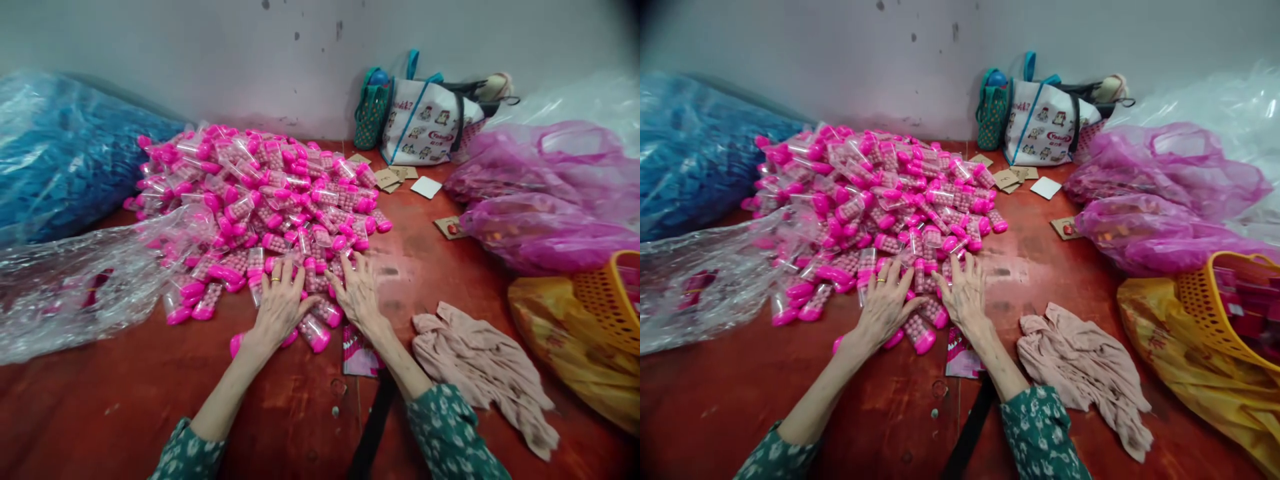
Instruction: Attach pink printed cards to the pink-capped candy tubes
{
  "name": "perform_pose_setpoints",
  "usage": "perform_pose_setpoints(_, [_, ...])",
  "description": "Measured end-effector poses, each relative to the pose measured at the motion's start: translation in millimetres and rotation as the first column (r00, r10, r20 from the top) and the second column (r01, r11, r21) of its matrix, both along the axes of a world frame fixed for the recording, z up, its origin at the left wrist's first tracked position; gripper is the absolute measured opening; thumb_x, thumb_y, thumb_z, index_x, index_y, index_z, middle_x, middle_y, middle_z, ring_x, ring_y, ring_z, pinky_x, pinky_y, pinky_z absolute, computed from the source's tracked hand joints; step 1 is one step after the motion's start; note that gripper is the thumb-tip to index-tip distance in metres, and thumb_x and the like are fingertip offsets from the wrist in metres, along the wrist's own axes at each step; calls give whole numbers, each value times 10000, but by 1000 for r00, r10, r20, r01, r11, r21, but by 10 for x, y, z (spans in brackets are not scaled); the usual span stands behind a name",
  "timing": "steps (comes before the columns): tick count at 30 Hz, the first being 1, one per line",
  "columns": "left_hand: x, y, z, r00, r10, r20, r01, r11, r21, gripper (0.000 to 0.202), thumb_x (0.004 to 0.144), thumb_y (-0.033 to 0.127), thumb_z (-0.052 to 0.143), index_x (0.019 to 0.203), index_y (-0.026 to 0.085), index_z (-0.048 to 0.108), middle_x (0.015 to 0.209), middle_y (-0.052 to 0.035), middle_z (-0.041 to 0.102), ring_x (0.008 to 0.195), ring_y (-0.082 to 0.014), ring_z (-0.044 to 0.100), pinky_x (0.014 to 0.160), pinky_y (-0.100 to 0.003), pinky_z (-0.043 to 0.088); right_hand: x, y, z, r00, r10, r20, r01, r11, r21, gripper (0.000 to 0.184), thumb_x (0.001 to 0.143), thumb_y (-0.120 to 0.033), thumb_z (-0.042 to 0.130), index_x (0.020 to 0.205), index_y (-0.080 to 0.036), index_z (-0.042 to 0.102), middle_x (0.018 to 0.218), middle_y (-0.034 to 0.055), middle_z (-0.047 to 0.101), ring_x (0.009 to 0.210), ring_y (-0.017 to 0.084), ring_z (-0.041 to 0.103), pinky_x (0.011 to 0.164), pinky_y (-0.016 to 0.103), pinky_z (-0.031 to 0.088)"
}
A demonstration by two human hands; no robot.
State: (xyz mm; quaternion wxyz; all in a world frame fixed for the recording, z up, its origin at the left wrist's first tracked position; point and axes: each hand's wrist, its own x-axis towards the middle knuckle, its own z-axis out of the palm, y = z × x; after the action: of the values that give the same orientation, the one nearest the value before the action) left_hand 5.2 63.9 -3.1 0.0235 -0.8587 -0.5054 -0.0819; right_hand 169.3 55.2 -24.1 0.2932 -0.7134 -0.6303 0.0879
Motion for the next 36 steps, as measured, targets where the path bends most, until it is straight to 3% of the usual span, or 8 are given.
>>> perform_pose_setpoints(6, [-495, 161, 239, 929, 29, 370, -102, 979, 177, 471, 846, 412, 444, 1166, 74, 515, 1297, -186, 459, 1236, -278, 371, 1007, -427, 308, 124, -293, 192, 988, 38, -151, -22, 994, 106, 449, 890, -394, 391, 1276, -168, 430, 1257, 134, 438, 1184, 266, 358, 985, 459, 308])
perform_pose_setpoints(11, [-919, 1017, 690, 911, 149, 383, -252, 939, 234, 526, 877, 432, 361, 1213, 37, 449, 1280, -104, 487, 1186, -280, 411, 996, -445, 303, 129, -235, 422, 982, 43, -186, -14, 987, 158, 464, 881, -418, 401, 1231, -121, 470, 1193, 144, 474, 1133, 251, 399, 970, 413, 334])
perform_pose_setpoints(14, [-819, 1559, 793, 962, 120, 243, -183, 950, 255, 529, 865, 435, 369, 1207, 45, 474, 1286, -130, 489, 1192, -289, 413, 988, -438, 303, 86, 105, 518, 989, 61, -132, -39, 986, 164, 490, 880, -446, 388, 1236, -117, 467, 1188, 145, 482, 1126, 258, 398, 955, 406, 341])
perform_pose_setpoints(17, [-535, 1811, 669, 982, 145, 119, -174, 938, 298, 495, 836, 426, 436, 1133, 43, 537, 1366, -209, 378, 1289, -381, 215, 987, -620, 138, 33, 540, 501, 999, 42, -7, -42, 996, 76, 539, 868, -498, 375, 1249, -126, 452, 1192, 156, 489, 1114, 294, 406, 944, 463, 322])
perform_pose_setpoints(20, [-270, 1773, 449, 976, 208, 64, -218, 924, 314, 558, 852, 404, 395, 1187, -39, 457, 1338, -301, 355, 1307, -426, 101, 945, -671, 89, -18, 892, 401, 997, 49, 64, -50, 999, 9, 605, 837, -536, 406, 1277, -120, 419, 1224, 178, 461, 1097, 327, 405, 892, 480, 348])
perform_pose_setpoints(23, [-122, 1599, 289, 977, 214, -11, -203, 938, 282, 538, 842, 395, 387, 1179, -16, 470, 1248, -300, 445, 1255, -441, 244, 958, -621, 152, -44, 1039, 320, 992, 90, 92, -90, 996, -5, 648, 794, -584, 436, 1262, -135, 444, 1283, 185, 396, 1120, 362, 361, 844, 477, 375])
perform_pose_setpoints(30, [18, 1062, 170, 975, 182, -130, -154, 968, 199, 452, 801, 195, 371, 1216, 31, 441, 1290, -279, 415, 1206, -410, 342, 912, -606, 244, -48, 751, 252, 959, 228, 168, -230, 973, -7, 581, 812, -404, 485, 1309, -114, 395, 1208, 161, 467, 1094, 322, 370, 882, 450, 360])
perform_pose_setpoints(36, [10, 816, 90, 990, 128, -54, -120, 985, 127, 472, 832, 132, 285, 1283, 23, 371, 1354, -294, 335, 1209, -404, 355, 853, -602, 330, -84, 590, 198, 959, 240, 154, -244, 970, 10, 591, 848, -462, 421, 1330, -126, 361, 1265, 159, 444, 1200, 327, 289, 898, 469, 361])
